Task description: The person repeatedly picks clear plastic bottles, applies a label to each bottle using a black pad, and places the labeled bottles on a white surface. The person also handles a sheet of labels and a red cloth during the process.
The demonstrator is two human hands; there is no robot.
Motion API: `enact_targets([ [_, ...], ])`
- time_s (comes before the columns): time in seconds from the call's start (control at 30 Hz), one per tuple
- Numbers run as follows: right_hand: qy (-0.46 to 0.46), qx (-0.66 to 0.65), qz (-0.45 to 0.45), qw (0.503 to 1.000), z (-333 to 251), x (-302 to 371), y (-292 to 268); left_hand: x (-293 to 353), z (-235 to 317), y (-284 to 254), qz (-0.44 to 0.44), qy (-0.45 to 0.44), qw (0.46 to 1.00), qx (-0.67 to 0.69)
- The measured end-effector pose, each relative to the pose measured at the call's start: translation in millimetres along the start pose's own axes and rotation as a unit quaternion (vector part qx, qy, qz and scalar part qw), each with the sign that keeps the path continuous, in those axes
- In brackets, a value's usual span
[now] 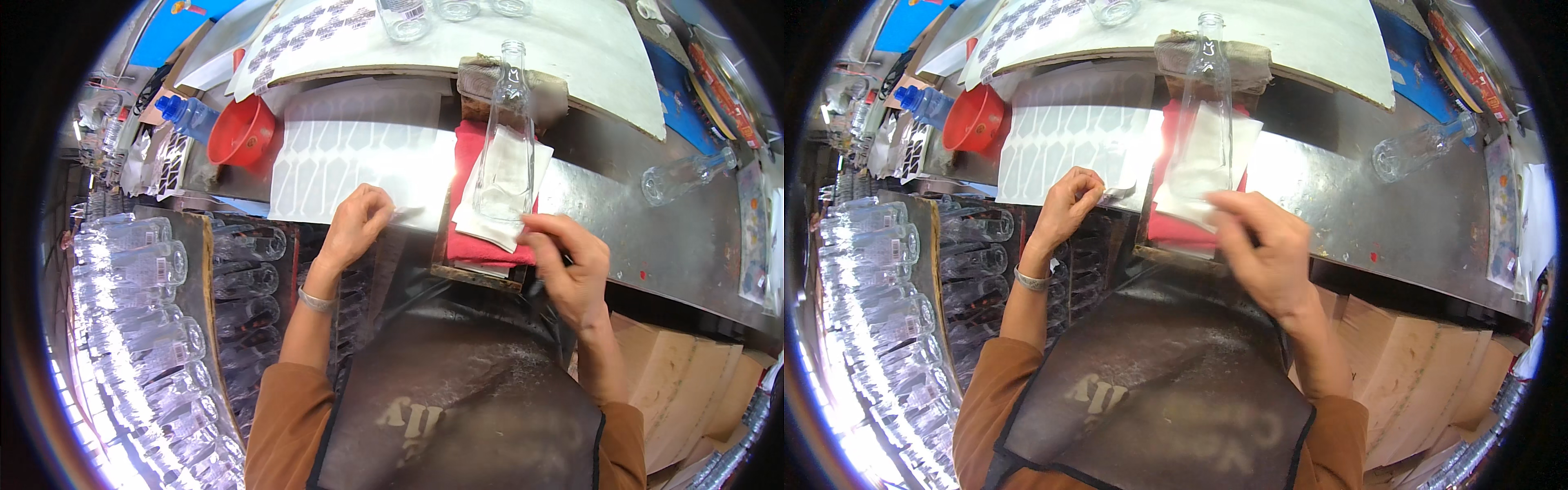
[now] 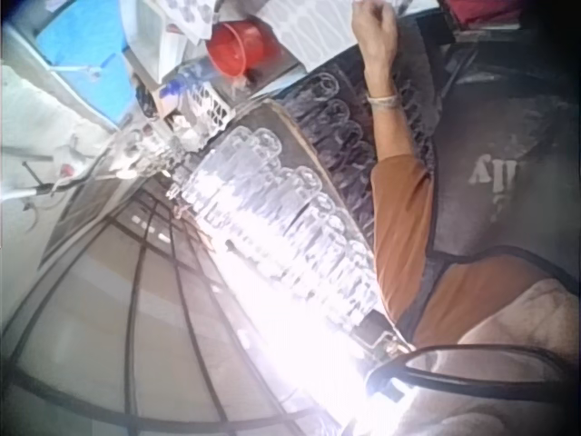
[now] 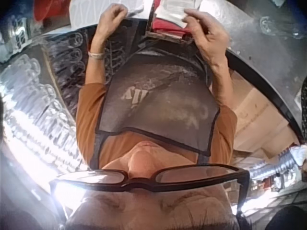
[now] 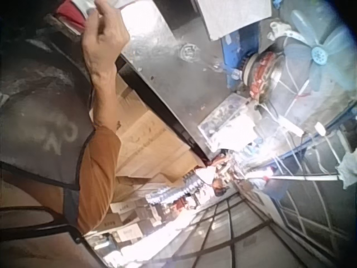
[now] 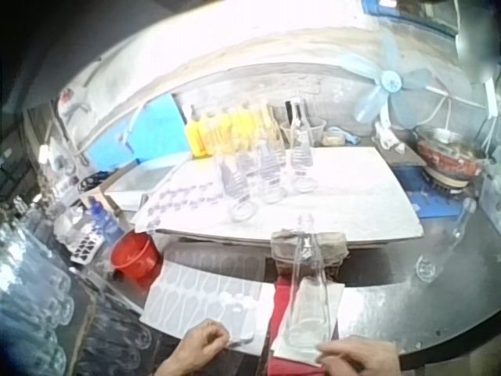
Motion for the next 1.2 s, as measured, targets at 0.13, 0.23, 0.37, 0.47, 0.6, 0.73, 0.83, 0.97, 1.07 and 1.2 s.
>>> enact_targets([
  [0.13, -0.139, 0.198, -0.149, 0.959, -63.0, -53.0, 78.2, -0.1, 0.0, -2.4, 0.021, 0.011, 0.999, 0.025],
  [0.23, -0.154, 0.384, -0.272, 0.869, -34.5, -84.5, 150.2, -1.3, -4.3, -1.7, 0.039, 0.013, 0.998, 0.042],
  [0.37, -0.043, 0.436, -0.366, 0.821, -2.4, -101.6, 194.3, 0.6, -6.4, -1.7, 0.084, 0.049, 0.995, 0.016],
  [0.47, 0.021, 0.455, -0.389, 0.801, 17.1, -111.8, 202.6, 7.4, -3.7, -3.4, 0.173, 0.1, 0.98, 0.009],
  [0.6, 0.113, 0.46, -0.432, 0.768, 19.6, -117.1, 195.0, 36.1, 30.5, 3.3, 0.209, 0.202, 0.941, -0.176],
  [0.73, 0.112, 0.463, -0.428, 0.768, 22.6, -117.8, 199.9, 48.8, 10.4, 28.4, 0.151, 0.161, 0.95, -0.222],
  [0.83, 0.114, 0.465, -0.427, 0.767, 25.0, -118.1, 200.6, 52.3, 7.7, 35.4, 0.129, 0.181, 0.947, -0.234],
  [0.97, 0.113, 0.442, -0.435, 0.776, 31.7, -119.8, 199.5, 59.3, 9.5, 36.0, 0.126, 0.219, 0.94, -0.232],
  [1.07, 0.098, 0.435, -0.439, 0.78, 35.3, -121.0, 200.3, 55.2, 8.0, 28.8, 0.166, 0.167, 0.948, -0.215],
  [1.2, 0.105, 0.44, -0.427, 0.783, 34.3, -120.6, 200.9, 50.3, -3.0, 36.8, 0.134, 0.142, 0.946, -0.259],
])
Point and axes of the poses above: each hand's wrist, its own x-axis away from the middle knuckle, its own y-axis out of the palm, z = x × y, the point moved 7 cm from there along -x, towards the middle knuckle, and after that the axes turned 8 degrees about y, right-handed, at the moved point
